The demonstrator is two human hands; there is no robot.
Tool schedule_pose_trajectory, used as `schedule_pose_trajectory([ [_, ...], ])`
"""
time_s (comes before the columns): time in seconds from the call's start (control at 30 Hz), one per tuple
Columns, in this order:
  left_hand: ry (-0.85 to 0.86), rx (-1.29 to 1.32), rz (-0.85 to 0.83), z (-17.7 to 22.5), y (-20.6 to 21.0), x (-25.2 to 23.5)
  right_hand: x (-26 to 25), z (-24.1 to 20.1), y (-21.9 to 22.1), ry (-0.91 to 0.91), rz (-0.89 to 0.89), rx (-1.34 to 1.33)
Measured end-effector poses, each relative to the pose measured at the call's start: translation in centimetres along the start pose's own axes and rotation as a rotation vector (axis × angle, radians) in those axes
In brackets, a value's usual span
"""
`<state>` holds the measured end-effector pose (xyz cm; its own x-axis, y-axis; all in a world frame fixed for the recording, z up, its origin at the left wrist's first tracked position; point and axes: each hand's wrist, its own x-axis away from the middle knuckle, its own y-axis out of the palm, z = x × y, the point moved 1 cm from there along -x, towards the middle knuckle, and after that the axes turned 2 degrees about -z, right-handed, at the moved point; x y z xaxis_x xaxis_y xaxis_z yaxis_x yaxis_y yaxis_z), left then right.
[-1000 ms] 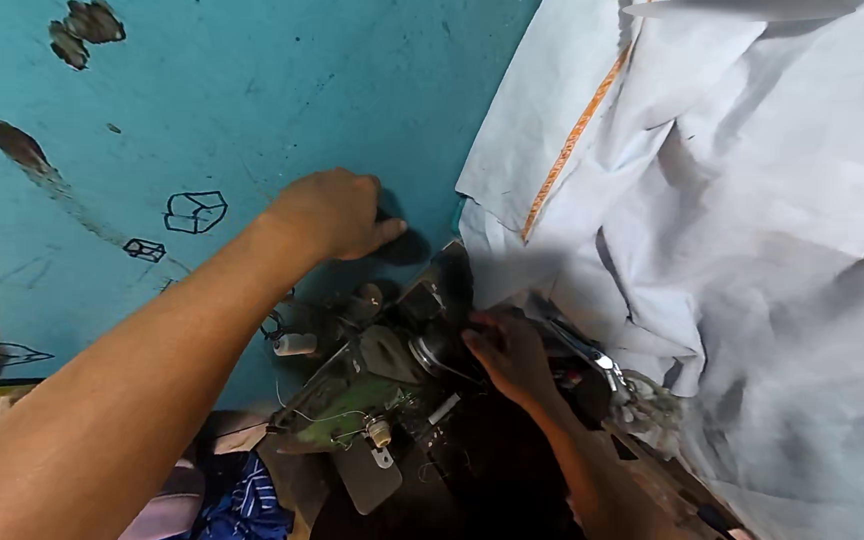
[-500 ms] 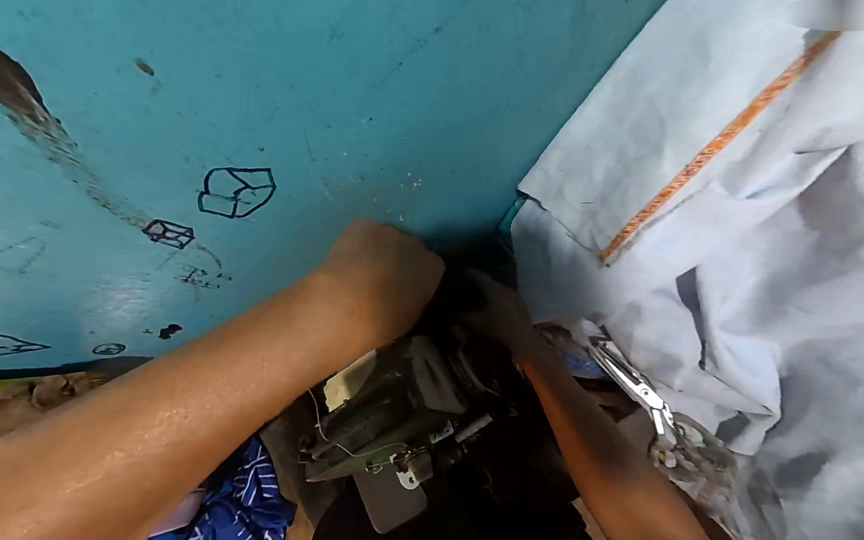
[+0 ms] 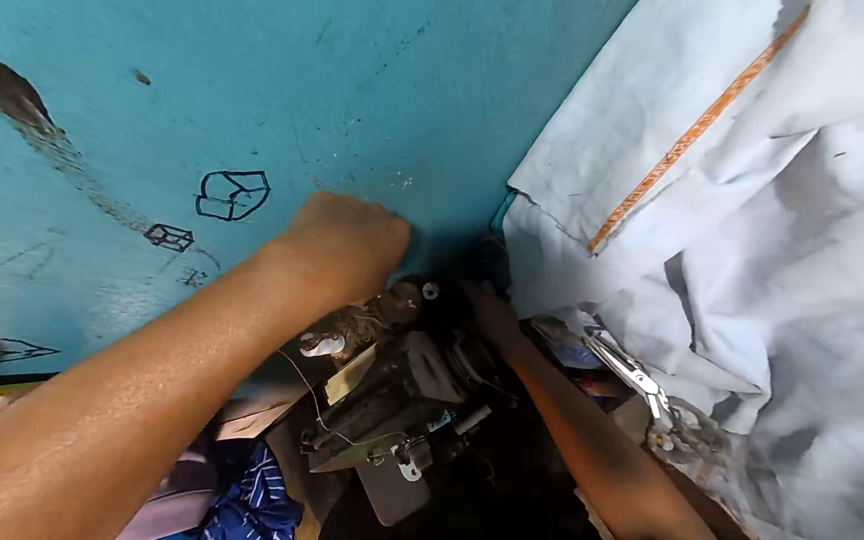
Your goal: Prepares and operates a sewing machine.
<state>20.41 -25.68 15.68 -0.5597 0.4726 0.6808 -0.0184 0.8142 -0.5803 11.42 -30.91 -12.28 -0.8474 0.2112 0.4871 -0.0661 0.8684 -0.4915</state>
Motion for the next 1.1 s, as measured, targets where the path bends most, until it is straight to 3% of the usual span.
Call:
schedule_pose_trajectory([
  [0.17, 0.043, -0.004, -0.159, 0.1, 0.0, 0.5, 0.8, 1.2, 0.1, -0.088, 0.045, -0.100],
  [0.33, 0.066, -0.177, -0.186, 2.9, 0.9, 0.9, 1.7, 1.9, -0.5, -0.099, 0.080, -0.240],
  [0.43, 0.135, -0.090, -0.201, 2.9, 1.0, 0.1, 4.8, 2.0, -1.4, -0.077, 0.155, -0.339],
  [0.5, 0.158, -0.024, -0.037, 2.3, 1.4, -0.4, 7.8, 2.1, -1.6, -0.097, 0.284, -0.387],
  [0.6, 0.192, -0.001, 0.284, 1.9, 2.1, 0.8, 12.9, 2.9, -0.4, -0.290, 0.577, -0.513],
  [0.67, 0.305, 0.101, 0.506, 2.6, 2.9, 3.6, 16.4, 2.8, 0.7, -0.420, 0.615, -0.643],
  [0.77, 0.357, 0.411, 0.772, 6.1, 6.1, 9.7, 20.4, 1.3, 1.6, -0.491, 0.563, -0.786],
  [0.9, 0.156, 0.968, 0.649, 12.6, 13.0, 14.4, 24.5, -0.7, 1.9, -0.632, 0.468, -0.756],
  [1.0, 0.282, 1.396, 0.774, 16.1, 17.8, 14.7, 26.9, -1.9, 2.2, -0.697, 0.303, -0.823],
  [1.1, 0.386, 1.508, 0.948, 17.6, 19.6, 16.2, 28.3, -2.4, 3.0, -0.678, 0.163, -0.929],
])
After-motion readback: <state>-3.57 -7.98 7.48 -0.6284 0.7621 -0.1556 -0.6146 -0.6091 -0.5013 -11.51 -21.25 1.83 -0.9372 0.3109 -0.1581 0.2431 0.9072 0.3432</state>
